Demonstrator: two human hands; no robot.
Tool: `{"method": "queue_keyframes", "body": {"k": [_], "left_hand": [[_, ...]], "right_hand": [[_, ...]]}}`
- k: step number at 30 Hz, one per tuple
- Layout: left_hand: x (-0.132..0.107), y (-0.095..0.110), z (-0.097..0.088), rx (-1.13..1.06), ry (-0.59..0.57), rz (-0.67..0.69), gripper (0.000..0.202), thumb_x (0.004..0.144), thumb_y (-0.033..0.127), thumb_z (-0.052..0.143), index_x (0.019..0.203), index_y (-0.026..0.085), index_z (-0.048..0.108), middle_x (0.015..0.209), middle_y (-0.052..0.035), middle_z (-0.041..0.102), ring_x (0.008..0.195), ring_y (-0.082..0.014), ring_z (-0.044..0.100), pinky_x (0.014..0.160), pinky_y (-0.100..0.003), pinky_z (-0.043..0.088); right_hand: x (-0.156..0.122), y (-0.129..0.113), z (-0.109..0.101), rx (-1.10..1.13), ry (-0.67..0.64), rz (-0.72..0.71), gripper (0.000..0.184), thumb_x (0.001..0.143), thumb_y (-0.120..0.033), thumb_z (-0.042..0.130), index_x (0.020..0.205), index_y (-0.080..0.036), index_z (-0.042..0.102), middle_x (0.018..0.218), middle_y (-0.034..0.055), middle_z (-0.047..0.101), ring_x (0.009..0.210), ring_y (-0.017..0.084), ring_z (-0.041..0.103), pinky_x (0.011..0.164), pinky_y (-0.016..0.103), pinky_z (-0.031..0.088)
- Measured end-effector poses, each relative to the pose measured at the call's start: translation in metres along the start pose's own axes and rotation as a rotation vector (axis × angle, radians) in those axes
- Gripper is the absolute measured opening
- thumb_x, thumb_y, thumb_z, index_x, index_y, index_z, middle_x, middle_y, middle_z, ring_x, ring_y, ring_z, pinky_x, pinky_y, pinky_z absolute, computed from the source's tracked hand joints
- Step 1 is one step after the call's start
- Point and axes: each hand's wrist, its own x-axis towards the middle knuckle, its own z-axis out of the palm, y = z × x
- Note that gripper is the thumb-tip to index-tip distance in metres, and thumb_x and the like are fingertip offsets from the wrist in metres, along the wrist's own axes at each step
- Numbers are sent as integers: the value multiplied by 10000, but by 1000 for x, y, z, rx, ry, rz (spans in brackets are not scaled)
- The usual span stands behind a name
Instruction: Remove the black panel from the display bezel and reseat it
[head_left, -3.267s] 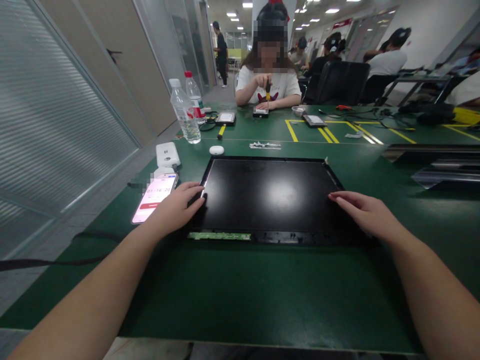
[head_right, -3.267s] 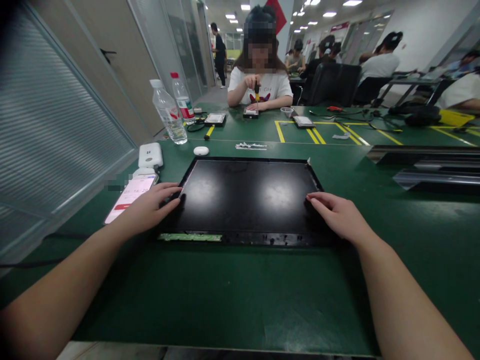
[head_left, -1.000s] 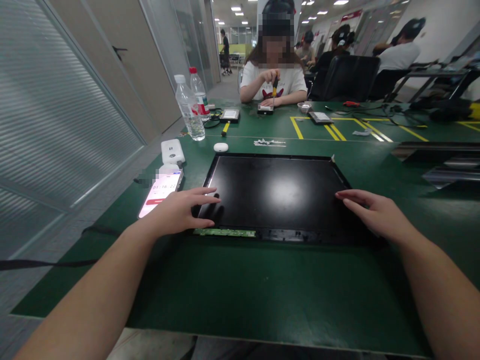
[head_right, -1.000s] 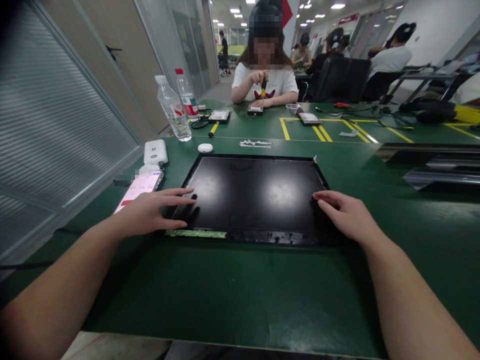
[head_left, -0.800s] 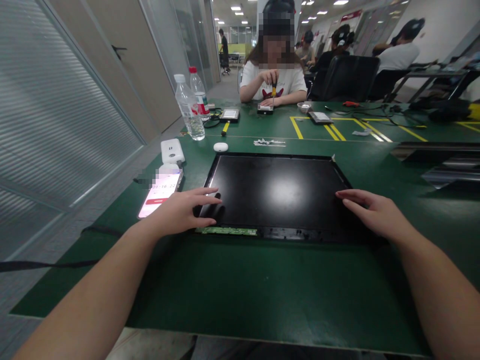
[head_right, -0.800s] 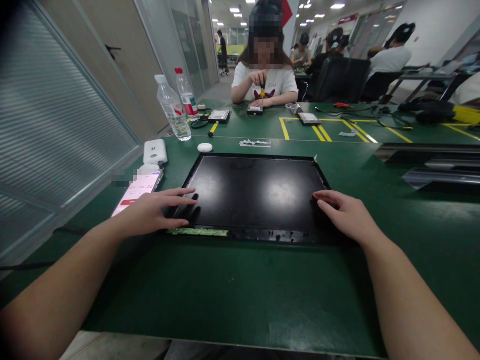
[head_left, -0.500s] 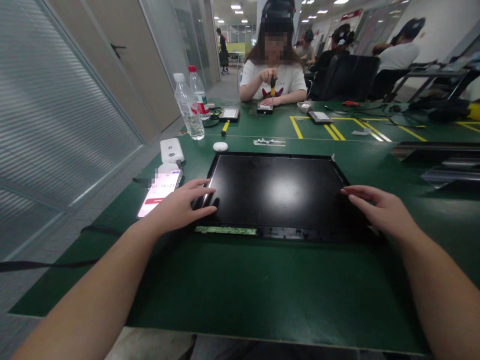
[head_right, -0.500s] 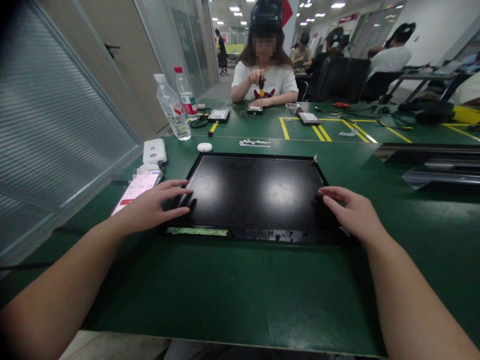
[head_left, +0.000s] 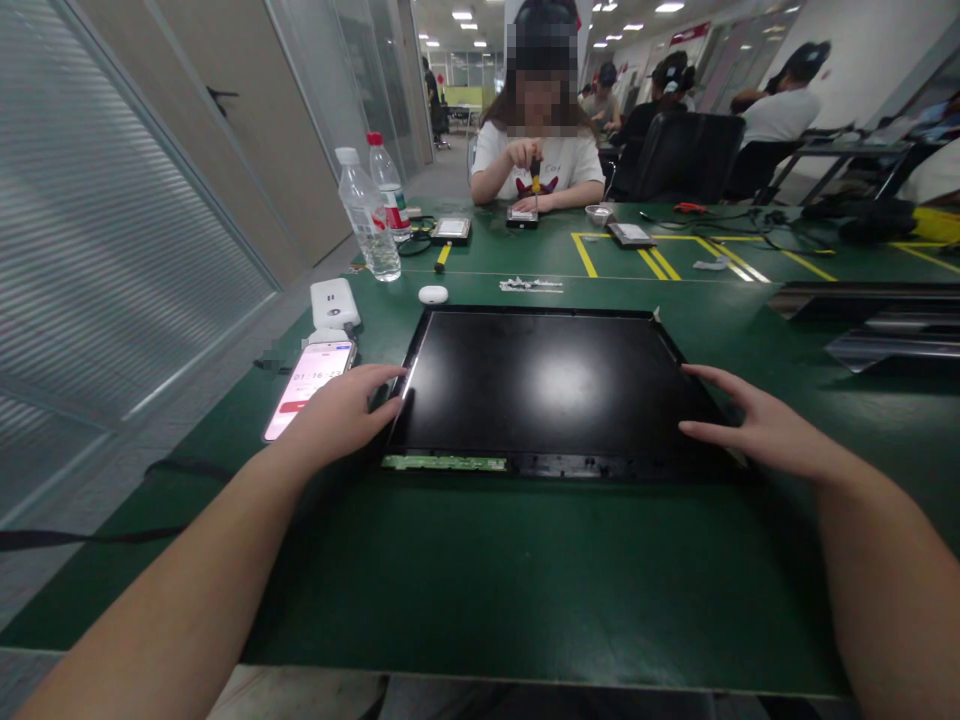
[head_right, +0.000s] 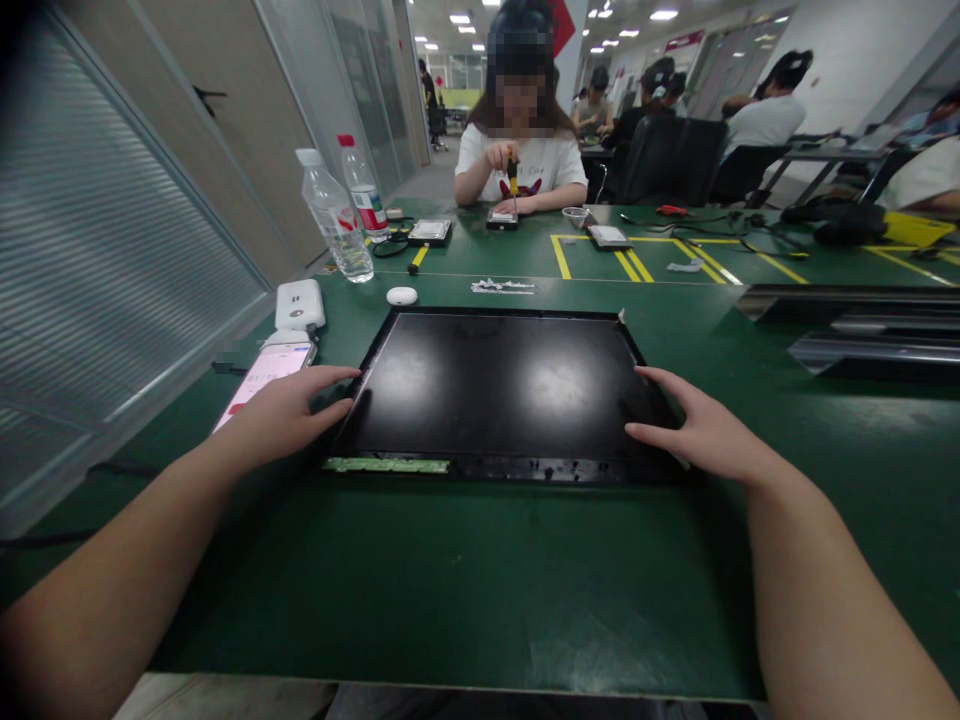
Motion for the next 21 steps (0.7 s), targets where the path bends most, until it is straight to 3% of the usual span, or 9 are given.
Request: {"method": "queue_keyframes", "body": {"k": [3,8,21], "left_hand": [[-1,1,1,1,-27,-30,671,954,507,534,1503,154,694,1478,-163,749,1262,-409,731,1093,-561,581],[-1,3,3,18,-29,-10,667,957,486,530,1502,137,691,1495,-176,737,1321,-401,712,1129,-542,560],[-1,4,7,59,5,6,651,934,428,517,1475,124,712,1450,-194,755,1291,-408,728,1105,-542,577]], "right_hand": [[-2,6,-1,16,-85,-40,1100,716,-690,815,1679,-291,467,1674,143,569,1471,479,586,1210,645,516],[-1,16,1,-33,-137,-96,1243,668,-696,852,1740,-290,373,1791,140,410,1605,488,418,1319,676,335],[1,22,4,-97,-118,-96,1199,690,-711,822,1734,-290,408,1796,144,398,1642,450,359,1330,663,308]]}}
